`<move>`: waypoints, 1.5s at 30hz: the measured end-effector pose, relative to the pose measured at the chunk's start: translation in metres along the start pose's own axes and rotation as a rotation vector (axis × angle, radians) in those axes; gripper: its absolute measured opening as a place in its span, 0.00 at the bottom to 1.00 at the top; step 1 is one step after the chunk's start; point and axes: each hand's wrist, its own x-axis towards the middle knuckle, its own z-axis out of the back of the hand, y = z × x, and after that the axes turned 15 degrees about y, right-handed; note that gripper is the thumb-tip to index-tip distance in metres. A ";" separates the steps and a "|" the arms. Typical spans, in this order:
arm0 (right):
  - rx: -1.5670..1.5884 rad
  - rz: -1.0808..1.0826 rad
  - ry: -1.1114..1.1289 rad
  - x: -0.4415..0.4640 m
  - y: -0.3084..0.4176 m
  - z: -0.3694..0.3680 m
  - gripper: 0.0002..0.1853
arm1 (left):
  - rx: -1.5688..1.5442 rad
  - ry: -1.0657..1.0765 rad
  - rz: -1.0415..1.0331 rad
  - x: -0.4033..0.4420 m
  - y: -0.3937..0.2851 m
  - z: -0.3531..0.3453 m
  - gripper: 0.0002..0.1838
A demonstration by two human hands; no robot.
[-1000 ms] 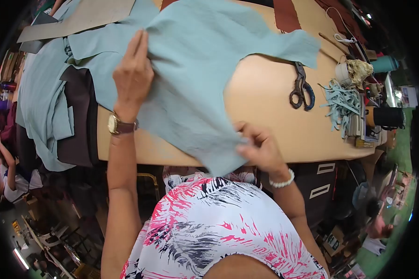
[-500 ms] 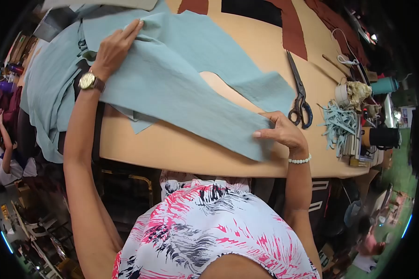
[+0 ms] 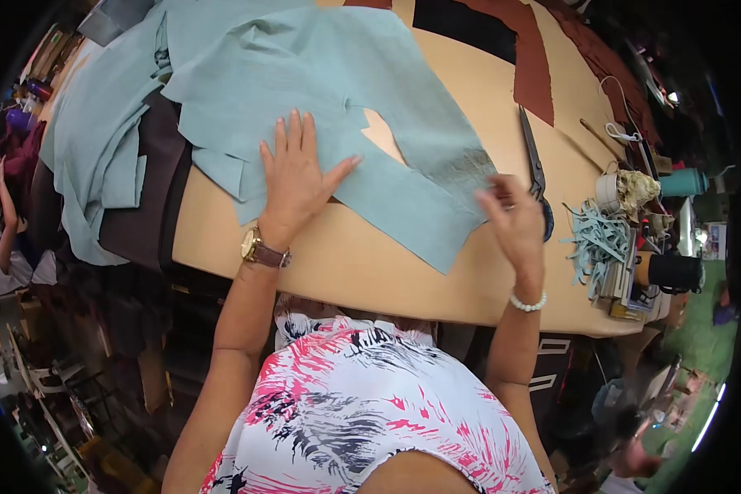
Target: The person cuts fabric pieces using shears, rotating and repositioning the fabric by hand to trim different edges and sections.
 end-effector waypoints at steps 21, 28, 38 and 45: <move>0.455 -0.130 0.126 -0.065 -0.040 0.022 0.08 | -0.032 -0.168 -0.375 -0.032 -0.006 0.024 0.27; 0.576 -0.290 0.569 -0.095 -0.004 0.002 0.14 | -0.175 -0.052 -0.493 -0.081 -0.064 -0.019 0.23; 0.641 -0.380 0.744 -0.114 -0.027 0.007 0.21 | -0.044 -0.102 -0.427 -0.075 -0.079 -0.026 0.21; 0.557 -0.355 0.793 -0.121 -0.039 0.012 0.24 | -0.119 -0.207 -0.578 -0.071 -0.072 -0.029 0.16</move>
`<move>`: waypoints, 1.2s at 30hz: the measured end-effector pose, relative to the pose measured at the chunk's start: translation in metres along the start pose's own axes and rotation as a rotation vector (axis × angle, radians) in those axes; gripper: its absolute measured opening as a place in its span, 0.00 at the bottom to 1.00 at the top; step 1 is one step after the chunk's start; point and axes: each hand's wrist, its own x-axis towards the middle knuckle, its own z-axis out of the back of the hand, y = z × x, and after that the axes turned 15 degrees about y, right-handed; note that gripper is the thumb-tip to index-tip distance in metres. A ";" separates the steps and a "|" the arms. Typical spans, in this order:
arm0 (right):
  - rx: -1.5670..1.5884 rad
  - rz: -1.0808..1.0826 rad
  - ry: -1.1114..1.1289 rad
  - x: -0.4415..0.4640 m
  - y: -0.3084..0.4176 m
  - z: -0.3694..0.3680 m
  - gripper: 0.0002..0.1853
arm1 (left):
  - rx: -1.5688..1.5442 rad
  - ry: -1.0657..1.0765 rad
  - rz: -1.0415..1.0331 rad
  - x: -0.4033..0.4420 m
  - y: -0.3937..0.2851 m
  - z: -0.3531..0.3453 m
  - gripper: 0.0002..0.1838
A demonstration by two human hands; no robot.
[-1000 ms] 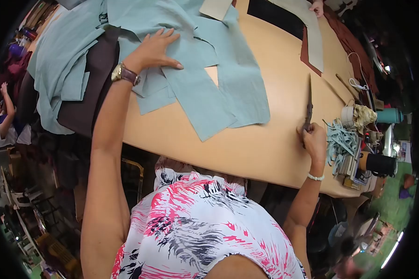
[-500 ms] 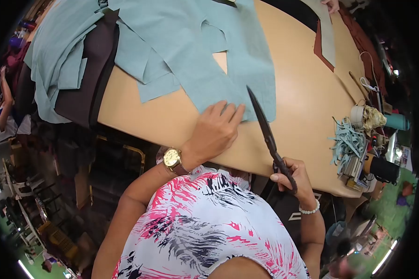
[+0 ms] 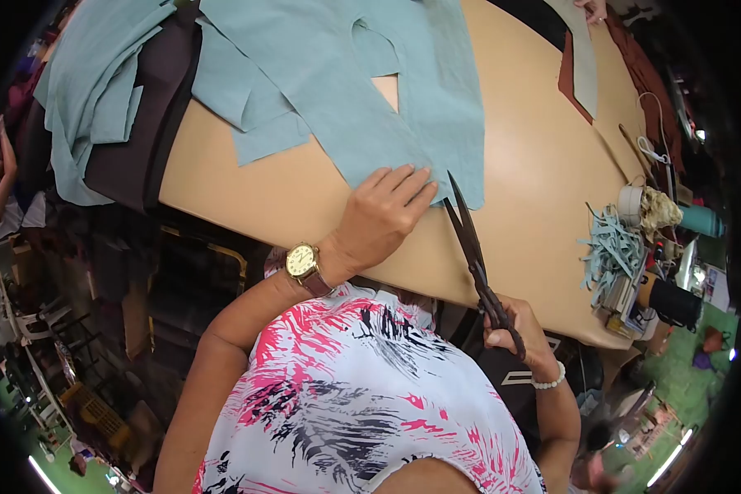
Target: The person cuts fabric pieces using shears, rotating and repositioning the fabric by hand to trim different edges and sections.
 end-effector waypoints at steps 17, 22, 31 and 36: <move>-0.076 0.026 -0.037 0.017 0.016 -0.001 0.23 | -0.018 0.010 -0.023 -0.001 -0.007 0.010 0.15; -0.094 0.023 -0.041 0.018 0.019 -0.002 0.23 | -0.003 0.007 -0.025 -0.003 -0.007 0.009 0.14; -0.066 0.016 -0.045 0.019 0.016 -0.001 0.23 | 0.005 0.001 -0.027 -0.003 -0.006 0.009 0.14; -0.053 0.042 -0.058 0.020 0.013 -0.002 0.23 | 0.010 0.002 -0.026 -0.003 -0.006 0.009 0.14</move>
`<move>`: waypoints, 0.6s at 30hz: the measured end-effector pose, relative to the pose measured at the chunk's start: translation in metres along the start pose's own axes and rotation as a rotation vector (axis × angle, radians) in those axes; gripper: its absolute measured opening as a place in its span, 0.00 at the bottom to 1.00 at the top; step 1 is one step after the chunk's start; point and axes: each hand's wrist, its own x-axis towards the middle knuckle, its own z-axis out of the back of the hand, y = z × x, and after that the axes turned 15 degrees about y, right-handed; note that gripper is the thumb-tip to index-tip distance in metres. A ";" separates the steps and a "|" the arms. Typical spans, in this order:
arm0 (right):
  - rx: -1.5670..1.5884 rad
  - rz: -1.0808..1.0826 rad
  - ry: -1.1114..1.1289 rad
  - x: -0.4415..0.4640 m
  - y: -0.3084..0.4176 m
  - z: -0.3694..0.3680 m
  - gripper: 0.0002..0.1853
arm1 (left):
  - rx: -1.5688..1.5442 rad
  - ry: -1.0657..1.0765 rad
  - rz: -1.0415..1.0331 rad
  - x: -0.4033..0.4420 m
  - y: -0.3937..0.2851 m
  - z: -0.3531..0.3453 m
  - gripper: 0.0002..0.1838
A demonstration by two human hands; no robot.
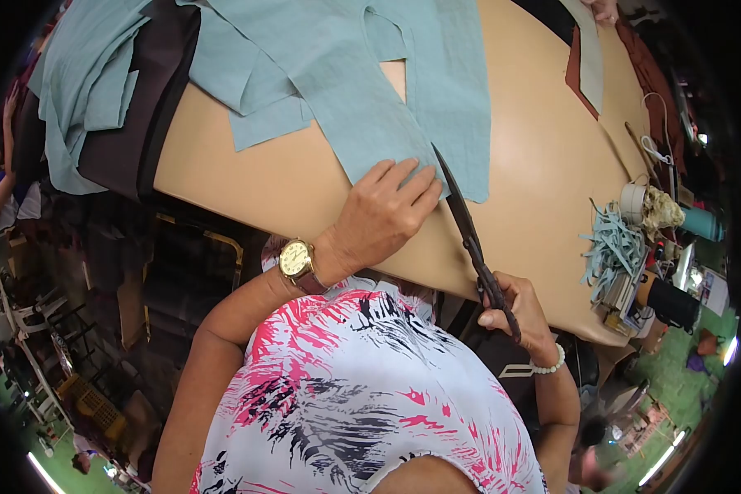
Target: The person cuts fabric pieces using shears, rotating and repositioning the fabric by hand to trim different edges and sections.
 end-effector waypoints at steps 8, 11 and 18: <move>-0.026 -0.042 -0.011 -0.003 -0.003 0.000 0.23 | 0.007 -0.005 -0.005 -0.001 0.001 -0.001 0.14; -0.019 -0.042 -0.018 -0.004 -0.002 -0.002 0.23 | 0.003 -0.003 -0.005 -0.001 0.001 -0.002 0.14; -0.013 -0.064 -0.027 -0.006 -0.002 -0.005 0.21 | 0.000 -0.003 -0.003 0.000 0.000 -0.002 0.14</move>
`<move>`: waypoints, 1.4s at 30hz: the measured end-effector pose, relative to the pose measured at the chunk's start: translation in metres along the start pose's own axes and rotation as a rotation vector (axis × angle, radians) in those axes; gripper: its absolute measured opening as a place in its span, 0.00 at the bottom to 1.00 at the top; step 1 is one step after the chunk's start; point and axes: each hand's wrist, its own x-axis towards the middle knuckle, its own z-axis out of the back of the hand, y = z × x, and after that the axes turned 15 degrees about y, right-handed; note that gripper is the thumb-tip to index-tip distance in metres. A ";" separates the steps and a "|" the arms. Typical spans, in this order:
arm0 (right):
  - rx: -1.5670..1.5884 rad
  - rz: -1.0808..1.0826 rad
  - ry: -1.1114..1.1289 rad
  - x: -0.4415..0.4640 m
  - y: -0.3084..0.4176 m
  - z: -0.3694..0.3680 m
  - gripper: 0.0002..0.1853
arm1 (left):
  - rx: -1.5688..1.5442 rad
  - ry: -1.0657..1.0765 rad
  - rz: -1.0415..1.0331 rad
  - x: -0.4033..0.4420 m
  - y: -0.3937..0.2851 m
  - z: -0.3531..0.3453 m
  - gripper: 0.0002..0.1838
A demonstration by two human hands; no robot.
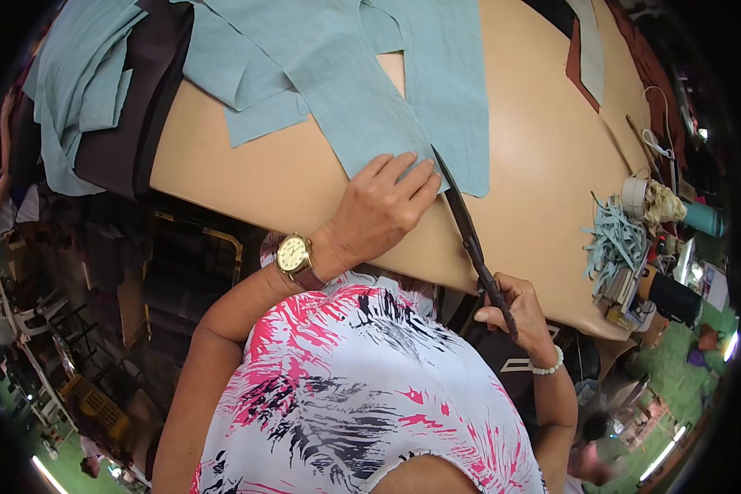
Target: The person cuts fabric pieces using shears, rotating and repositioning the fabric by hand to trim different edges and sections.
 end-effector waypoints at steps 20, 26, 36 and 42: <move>-0.023 -0.007 -0.008 -0.002 -0.002 0.002 0.22 | -0.014 0.003 -0.014 -0.002 0.002 -0.002 0.15; -0.010 -0.004 -0.013 -0.002 -0.004 0.003 0.21 | -0.022 0.001 -0.013 -0.003 0.003 0.000 0.15; -0.071 0.063 0.024 0.002 0.002 0.008 0.23 | -0.041 -0.023 -0.020 -0.003 0.002 0.003 0.13; -0.010 0.052 0.030 0.012 0.008 0.006 0.23 | -0.044 -0.020 -0.029 -0.006 0.001 0.006 0.13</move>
